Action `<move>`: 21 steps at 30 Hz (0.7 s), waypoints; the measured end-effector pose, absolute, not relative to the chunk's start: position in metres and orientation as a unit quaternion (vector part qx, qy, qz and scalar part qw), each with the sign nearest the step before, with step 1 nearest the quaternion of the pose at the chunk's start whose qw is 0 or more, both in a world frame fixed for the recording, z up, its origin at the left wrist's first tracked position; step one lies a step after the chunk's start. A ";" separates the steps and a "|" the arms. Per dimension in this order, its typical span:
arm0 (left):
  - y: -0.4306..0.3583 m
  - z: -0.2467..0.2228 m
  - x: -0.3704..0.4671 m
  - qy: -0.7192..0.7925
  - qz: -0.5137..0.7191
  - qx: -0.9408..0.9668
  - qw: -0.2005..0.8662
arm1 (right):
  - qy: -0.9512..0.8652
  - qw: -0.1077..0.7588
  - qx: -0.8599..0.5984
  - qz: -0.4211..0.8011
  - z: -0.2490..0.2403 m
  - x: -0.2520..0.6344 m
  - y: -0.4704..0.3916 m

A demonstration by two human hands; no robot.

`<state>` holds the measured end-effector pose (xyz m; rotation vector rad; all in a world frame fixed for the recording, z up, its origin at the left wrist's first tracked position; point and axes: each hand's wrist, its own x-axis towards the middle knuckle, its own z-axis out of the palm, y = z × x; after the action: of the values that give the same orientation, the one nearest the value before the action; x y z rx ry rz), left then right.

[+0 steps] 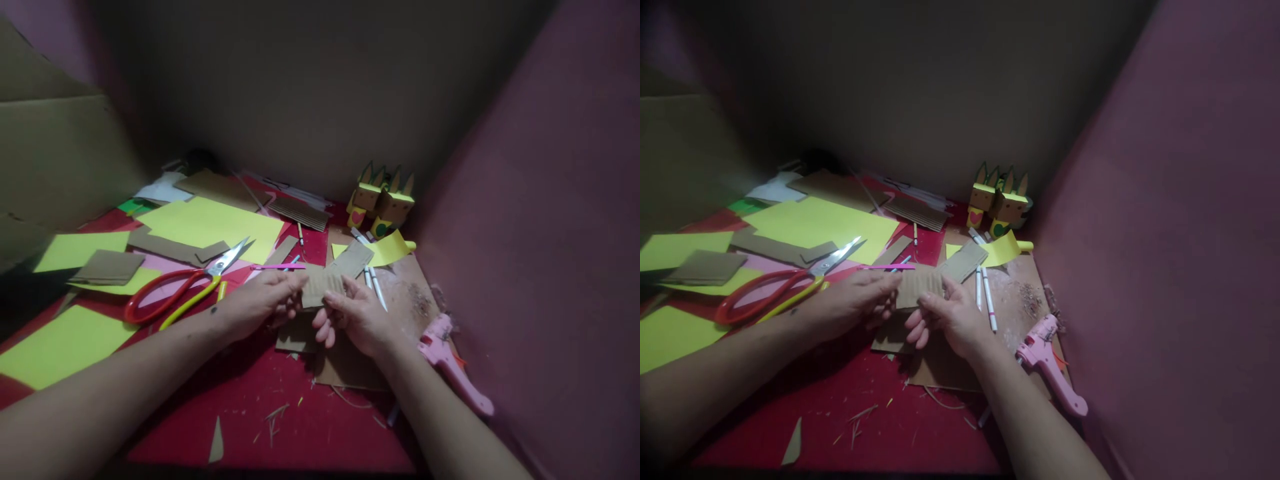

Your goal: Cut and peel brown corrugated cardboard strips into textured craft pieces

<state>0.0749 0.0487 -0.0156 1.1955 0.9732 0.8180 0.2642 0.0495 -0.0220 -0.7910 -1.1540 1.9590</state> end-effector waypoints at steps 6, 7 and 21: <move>0.046 -0.003 0.070 0.411 0.383 0.520 0.643 | -0.422 0.336 -0.284 0.793 -0.018 0.268 0.049; 0.045 -0.001 0.071 0.404 0.375 0.529 0.645 | -0.419 0.336 -0.284 0.794 -0.017 0.268 0.049; 0.044 -0.001 0.070 0.345 0.347 0.590 0.642 | -0.441 0.395 -0.295 0.750 -0.019 0.265 0.047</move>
<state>0.0698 0.0441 -0.0008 1.3439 0.7862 0.7913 0.2649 0.0466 -0.0187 -0.7489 -1.1183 1.9019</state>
